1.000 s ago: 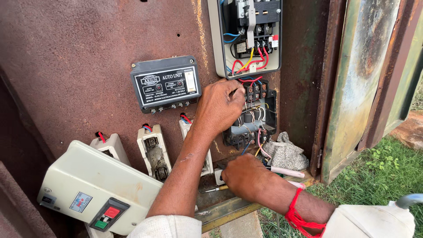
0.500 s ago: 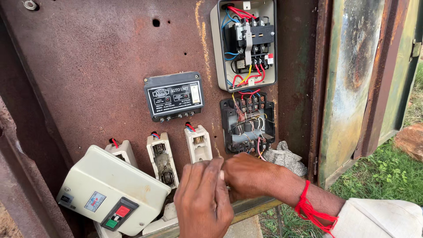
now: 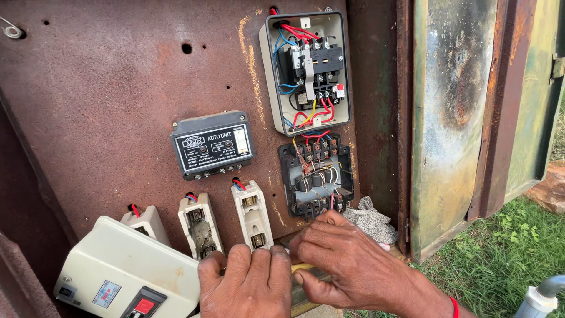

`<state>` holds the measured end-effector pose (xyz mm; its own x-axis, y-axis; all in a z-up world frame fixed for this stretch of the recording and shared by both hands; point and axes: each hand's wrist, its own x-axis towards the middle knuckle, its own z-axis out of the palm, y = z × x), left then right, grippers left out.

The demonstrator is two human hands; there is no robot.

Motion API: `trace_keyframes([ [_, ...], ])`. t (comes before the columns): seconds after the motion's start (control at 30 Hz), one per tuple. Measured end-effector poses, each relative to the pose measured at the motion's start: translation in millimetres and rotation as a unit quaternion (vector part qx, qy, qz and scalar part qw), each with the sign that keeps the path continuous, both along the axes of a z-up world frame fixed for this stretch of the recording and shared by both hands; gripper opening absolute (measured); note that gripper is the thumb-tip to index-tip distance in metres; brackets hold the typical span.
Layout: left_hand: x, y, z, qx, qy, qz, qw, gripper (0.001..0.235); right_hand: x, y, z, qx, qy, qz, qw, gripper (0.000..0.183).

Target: The person uses pliers and a screwdriver to manipulate and secure wires within an open electrical control box.

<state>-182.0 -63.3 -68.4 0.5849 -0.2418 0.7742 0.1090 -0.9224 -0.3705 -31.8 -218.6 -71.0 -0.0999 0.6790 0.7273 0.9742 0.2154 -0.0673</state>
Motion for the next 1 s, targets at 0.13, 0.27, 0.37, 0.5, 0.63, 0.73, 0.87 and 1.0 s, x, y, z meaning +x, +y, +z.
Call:
trace_keyframes([
  [0.13,-1,6,10,-0.142,0.041,-0.048,0.988,0.040,27,-48,-9,-0.101,0.172,-0.131,0.971,0.037],
  [0.27,30,-6,-1,-0.191,0.010,-0.101,0.976,0.039,50,-105,-35,0.016,0.313,-0.060,0.948,0.036],
  [0.37,67,-28,-11,-0.126,-0.058,-0.136,0.981,0.049,45,-116,-57,0.097,0.410,-0.300,0.856,0.041],
  [0.5,111,-50,-21,-0.145,-0.072,-0.146,0.976,0.047,31,-103,-68,0.209,0.207,-0.381,0.877,0.035],
  [0.63,143,-58,-27,-0.181,-0.080,-0.156,0.968,0.045,25,-88,-63,0.223,0.126,-0.373,0.892,0.035],
  [0.73,160,-58,-27,-0.190,-0.101,-0.172,0.961,0.042,23,-77,-54,0.265,0.110,-0.347,0.893,0.033],
  [0.87,170,-54,-24,-0.194,-0.121,-0.164,0.960,0.041,29,-65,-45,0.303,0.128,-0.303,0.895,0.027],
  [1.0,172,-50,-24,-0.184,-0.116,-0.127,0.968,0.049,35,-61,-46,0.290,0.210,-0.315,0.879,0.029],
])
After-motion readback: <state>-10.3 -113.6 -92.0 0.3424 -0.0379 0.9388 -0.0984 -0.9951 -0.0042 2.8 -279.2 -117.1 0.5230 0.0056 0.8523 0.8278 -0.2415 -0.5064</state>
